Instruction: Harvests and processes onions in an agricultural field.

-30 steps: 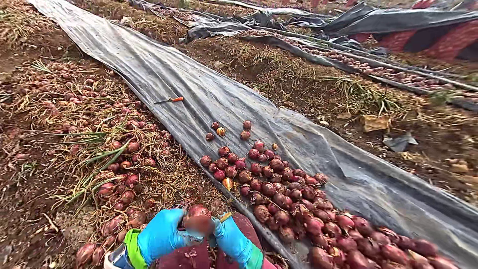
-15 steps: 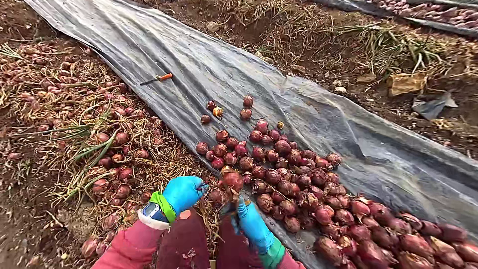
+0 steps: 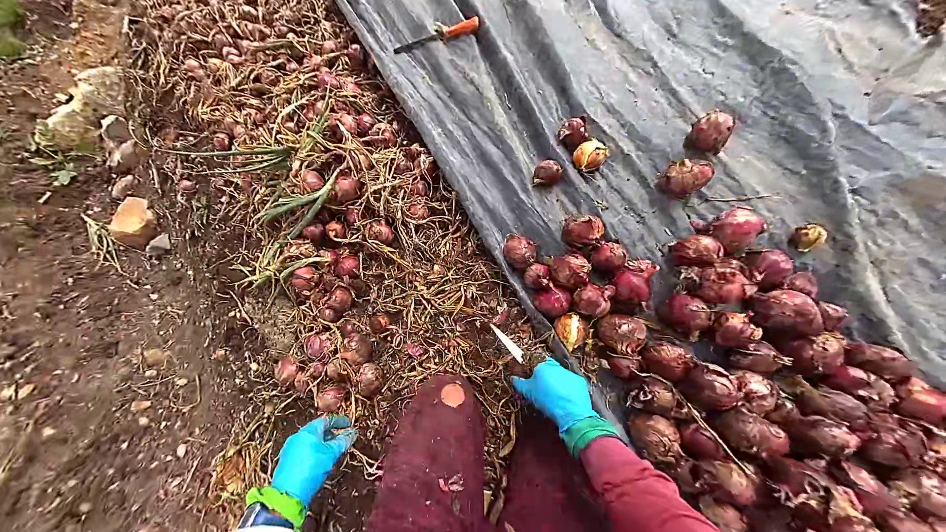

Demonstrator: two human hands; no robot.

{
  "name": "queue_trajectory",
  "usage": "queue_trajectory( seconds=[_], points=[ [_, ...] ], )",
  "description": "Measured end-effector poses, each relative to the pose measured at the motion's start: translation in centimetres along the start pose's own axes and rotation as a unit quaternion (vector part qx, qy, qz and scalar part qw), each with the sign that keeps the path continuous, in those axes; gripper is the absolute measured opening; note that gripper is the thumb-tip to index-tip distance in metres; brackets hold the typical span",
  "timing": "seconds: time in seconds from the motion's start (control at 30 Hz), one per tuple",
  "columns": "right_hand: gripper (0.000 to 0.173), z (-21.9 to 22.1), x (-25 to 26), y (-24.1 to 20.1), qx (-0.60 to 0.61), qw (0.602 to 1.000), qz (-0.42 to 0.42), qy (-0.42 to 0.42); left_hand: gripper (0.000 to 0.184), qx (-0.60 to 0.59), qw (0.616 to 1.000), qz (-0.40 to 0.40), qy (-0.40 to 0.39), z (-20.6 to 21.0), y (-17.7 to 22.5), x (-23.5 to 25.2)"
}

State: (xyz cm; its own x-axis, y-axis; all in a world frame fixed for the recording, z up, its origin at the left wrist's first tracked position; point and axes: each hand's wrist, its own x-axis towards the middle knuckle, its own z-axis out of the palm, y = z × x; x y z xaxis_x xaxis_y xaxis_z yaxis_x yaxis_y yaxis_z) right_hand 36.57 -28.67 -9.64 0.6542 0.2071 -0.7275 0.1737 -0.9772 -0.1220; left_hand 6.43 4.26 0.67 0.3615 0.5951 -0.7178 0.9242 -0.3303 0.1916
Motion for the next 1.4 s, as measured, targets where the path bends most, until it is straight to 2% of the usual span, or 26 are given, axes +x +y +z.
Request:
queue_trajectory(
  seconds=[0.07, 0.17, 0.23, 0.27, 0.33, 0.4, 0.47, 0.53, 0.6, 0.7, 0.77, 0.83, 0.9, 0.93, 1.0, 1.07, 1.1, 1.13, 1.17, 1.23, 1.27, 1.3, 1.33, 1.4],
  points=[
    [0.075, -3.3, -1.8, 1.5, 0.049, 0.998, 0.040, 0.030, 0.036, -0.056, 0.996, 0.011, 0.072, 1.3, 2.6, 2.9],
    [0.085, -7.9, -4.5, 6.2, 0.173, 0.966, 0.124, 0.149, 0.071, -0.073, 0.994, -0.011, 0.083, 4.7, 4.2, 8.7],
    [0.077, -9.6, -6.4, 10.3, 0.263, 0.924, 0.179, 0.212, 0.090, -0.073, 0.992, -0.045, 0.093, 7.5, 4.4, 11.4],
    [0.067, -9.9, -8.0, 12.0, 0.323, 0.896, 0.197, 0.234, 0.090, -0.077, 0.989, -0.058, 0.113, 8.6, 4.4, 11.8],
    [0.046, -9.9, -10.9, 13.6, 0.449, 0.830, 0.178, 0.280, 0.083, -0.098, 0.983, -0.081, 0.129, 9.8, 4.4, 11.8],
    [0.029, -8.2, -13.5, 13.2, 0.548, 0.778, 0.123, 0.281, 0.075, -0.097, 0.986, -0.114, 0.076, 11.4, 1.9, 11.1],
    [0.035, -5.9, -14.9, 10.6, 0.604, 0.756, 0.066, 0.242, 0.069, -0.086, 0.990, -0.106, 0.027, 12.2, -0.4, 10.6],
    [0.058, -2.9, -15.7, 6.7, 0.619, 0.766, 0.026, 0.172, 0.074, -0.051, 0.997, -0.057, 0.009, 10.7, -0.4, 9.6],
    [0.074, 0.7, -15.9, 3.2, 0.602, 0.796, -0.029, 0.053, 0.081, -0.035, 0.999, 0.031, 0.009, 7.7, 1.2, 7.1],
    [0.080, 4.4, -14.5, -2.2, 0.546, 0.817, -0.128, -0.133, 0.092, 0.015, 0.980, 0.197, -0.007, 2.8, 6.5, 3.1],
    [0.075, 4.1, -13.7, -5.7, 0.549, 0.795, -0.188, -0.175, 0.097, 0.085, 0.948, 0.302, -0.046, 0.5, 10.7, 1.1],
    [0.075, 1.9, -13.0, -8.5, 0.566, 0.780, -0.238, -0.122, 0.101, 0.144, 0.916, 0.361, -0.101, -1.2, 14.4, -0.2],
    [0.084, -0.6, -12.2, -9.5, 0.530, 0.807, -0.255, -0.052, 0.098, 0.183, 0.897, 0.373, -0.150, -3.2, 17.1, -0.7],
    [0.086, -1.9, -11.7, -9.6, 0.509, 0.823, -0.249, -0.046, 0.094, 0.205, 0.892, 0.372, -0.156, -4.4, 18.2, -0.3],
    [0.085, -3.9, -11.6, -8.9, 0.508, 0.822, -0.245, -0.075, 0.085, 0.231, 0.903, 0.343, -0.115, -6.1, 19.8, 0.6],
    [0.088, -4.3, -11.9, -7.5, 0.557, 0.791, -0.246, -0.067, 0.077, 0.186, 0.930, 0.315, -0.039, -6.3, 20.8, 1.4],
    [0.089, -3.9, -11.7, -6.5, 0.563, 0.791, -0.232, -0.055, 0.072, 0.151, 0.931, 0.331, -0.014, -5.7, 21.3, 1.1],
    [0.090, -3.2, -11.5, -5.4, 0.538, 0.812, -0.220, -0.056, 0.066, 0.146, 0.920, 0.362, -0.022, -4.8, 21.8, -0.1],
    [0.091, -2.6, -11.3, -4.2, 0.494, 0.839, -0.220, -0.066, 0.060, 0.177, 0.896, 0.402, -0.069, -3.7, 22.7, -1.8],
    [0.089, -2.0, -12.2, -2.3, 0.443, 0.863, -0.235, -0.068, 0.048, 0.268, 0.818, 0.469, -0.198, -1.2, 24.8, -5.7],
    [0.087, -1.7, -13.2, -1.5, 0.453, 0.857, -0.240, -0.048, 0.039, 0.279, 0.794, 0.492, -0.224, 0.1, 25.3, -6.9],
    [0.087, -1.2, -14.3, -0.6, 0.487, 0.841, -0.234, -0.014, 0.033, 0.270, 0.792, 0.500, -0.221, 0.8, 25.4, -7.1],
    [0.088, -0.8, -15.2, 0.6, 0.531, 0.817, -0.222, 0.034, 0.030, 0.252, 0.812, 0.491, -0.187, 0.9, 25.1, -6.5],
    [0.083, -0.7, -15.8, 3.2, 0.640, 0.735, -0.174, 0.143, 0.035, 0.196, 0.884, 0.419, -0.073, -0.4, 23.3, -3.5]
  ],
)
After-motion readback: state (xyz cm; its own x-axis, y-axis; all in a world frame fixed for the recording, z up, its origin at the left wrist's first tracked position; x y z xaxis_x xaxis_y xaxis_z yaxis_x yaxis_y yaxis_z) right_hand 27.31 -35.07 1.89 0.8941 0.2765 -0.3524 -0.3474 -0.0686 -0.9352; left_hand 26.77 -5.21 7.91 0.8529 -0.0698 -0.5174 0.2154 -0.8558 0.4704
